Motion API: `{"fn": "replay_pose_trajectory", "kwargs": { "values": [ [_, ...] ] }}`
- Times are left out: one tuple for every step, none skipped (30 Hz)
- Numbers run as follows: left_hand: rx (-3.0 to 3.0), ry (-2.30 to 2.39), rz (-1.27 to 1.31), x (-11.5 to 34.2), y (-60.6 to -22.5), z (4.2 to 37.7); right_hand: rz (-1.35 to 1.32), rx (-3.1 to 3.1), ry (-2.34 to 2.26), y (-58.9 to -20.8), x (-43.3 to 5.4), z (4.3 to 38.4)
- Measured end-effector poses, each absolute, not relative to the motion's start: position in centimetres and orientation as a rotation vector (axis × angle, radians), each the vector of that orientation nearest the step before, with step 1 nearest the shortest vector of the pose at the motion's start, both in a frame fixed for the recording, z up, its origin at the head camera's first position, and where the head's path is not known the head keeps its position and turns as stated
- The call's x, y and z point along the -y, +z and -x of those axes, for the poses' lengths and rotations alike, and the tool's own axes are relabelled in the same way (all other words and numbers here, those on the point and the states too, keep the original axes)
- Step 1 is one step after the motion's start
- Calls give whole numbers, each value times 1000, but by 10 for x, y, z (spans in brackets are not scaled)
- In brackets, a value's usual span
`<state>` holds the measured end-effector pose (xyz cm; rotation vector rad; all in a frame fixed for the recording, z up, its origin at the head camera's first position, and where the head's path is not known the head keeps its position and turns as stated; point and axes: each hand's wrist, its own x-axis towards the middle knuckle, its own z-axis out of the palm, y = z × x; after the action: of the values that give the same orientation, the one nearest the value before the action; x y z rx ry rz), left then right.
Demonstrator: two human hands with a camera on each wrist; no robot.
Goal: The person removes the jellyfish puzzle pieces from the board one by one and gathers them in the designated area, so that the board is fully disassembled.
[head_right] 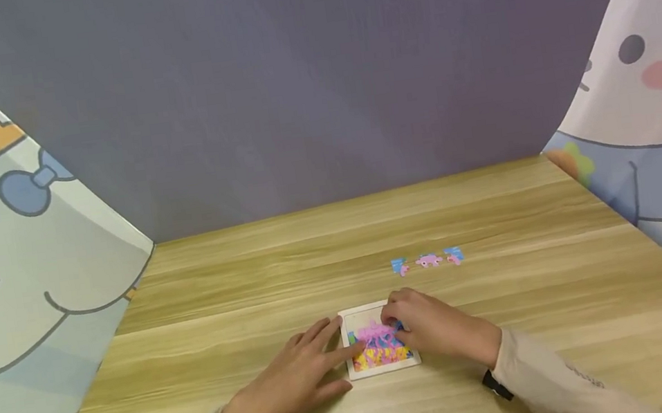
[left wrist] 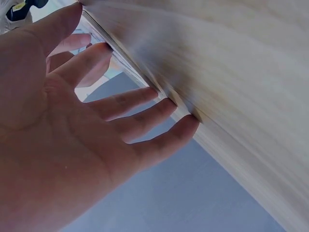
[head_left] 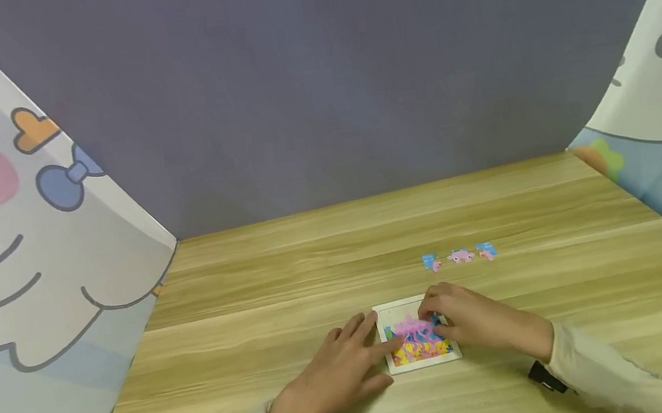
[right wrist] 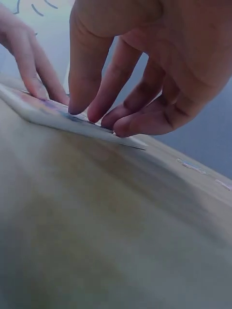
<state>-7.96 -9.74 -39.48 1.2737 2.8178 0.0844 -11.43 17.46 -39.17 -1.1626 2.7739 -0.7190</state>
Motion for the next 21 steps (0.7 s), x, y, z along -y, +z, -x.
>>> {"fn": "replay_pose_trajectory", "kwargs": {
  "values": [
    [-2821,86,-1279,97,-395,80,1159,-2787,-714,-393,-174,113],
    [-2824,86,-1285,97,-396,80,1149,-2803,-708,-394,-174,111],
    [-2828,90,-1293,97,-396,79,1144,-2818,-700,-394,-174,110],
    [-2834,92,-1299,98,-397,79,1148,-2831,-695,-395,-174,110],
    [-2842,94,-1305,98,-397,79,1146,-2840,-692,-395,-174,109],
    [-2848,94,-1310,98,-398,79,1140,-2843,-692,-396,-173,109],
    [-2853,91,-1312,98,-398,78,1134,-2846,-691,-396,-173,109],
    [-2858,88,-1314,98,-398,78,1131,-2845,-694,-396,-173,109],
    [-2862,85,-1312,98,-397,78,1131,-2841,-701,-397,-173,109],
    [-2865,80,-1309,98,-397,77,1130,-2838,-707,-397,-173,109],
    [-2867,75,-1305,98,-397,77,1122,-2832,-715,-398,-173,109],
    [-2868,70,-1302,98,-397,76,1124,-2824,-726,-398,-173,109],
    [-2867,65,-1301,98,-397,76,1128,-2820,-735,-398,-173,109],
    [-2869,66,-1305,98,-397,76,1131,-2817,-745,-399,-174,108],
    [-2869,67,-1310,98,-397,76,1134,-2816,-752,-399,-174,108],
    [-2869,65,-1318,98,-398,76,1136,-2818,-757,-399,-174,108],
    [-2869,65,-1325,98,-398,76,1137,-2819,-763,-399,-174,107],
    [-2868,66,-1334,98,-398,76,1137,-2823,-767,-399,-174,107],
    [-2866,66,-1340,98,-398,77,1134,-2830,-768,-399,-174,107],
    [-2866,67,-1344,98,-399,77,1131,-2836,-769,-399,-174,107],
    [-2867,64,-1349,98,-399,77,1130,-2836,-775,-399,-173,107]
  ]
}}
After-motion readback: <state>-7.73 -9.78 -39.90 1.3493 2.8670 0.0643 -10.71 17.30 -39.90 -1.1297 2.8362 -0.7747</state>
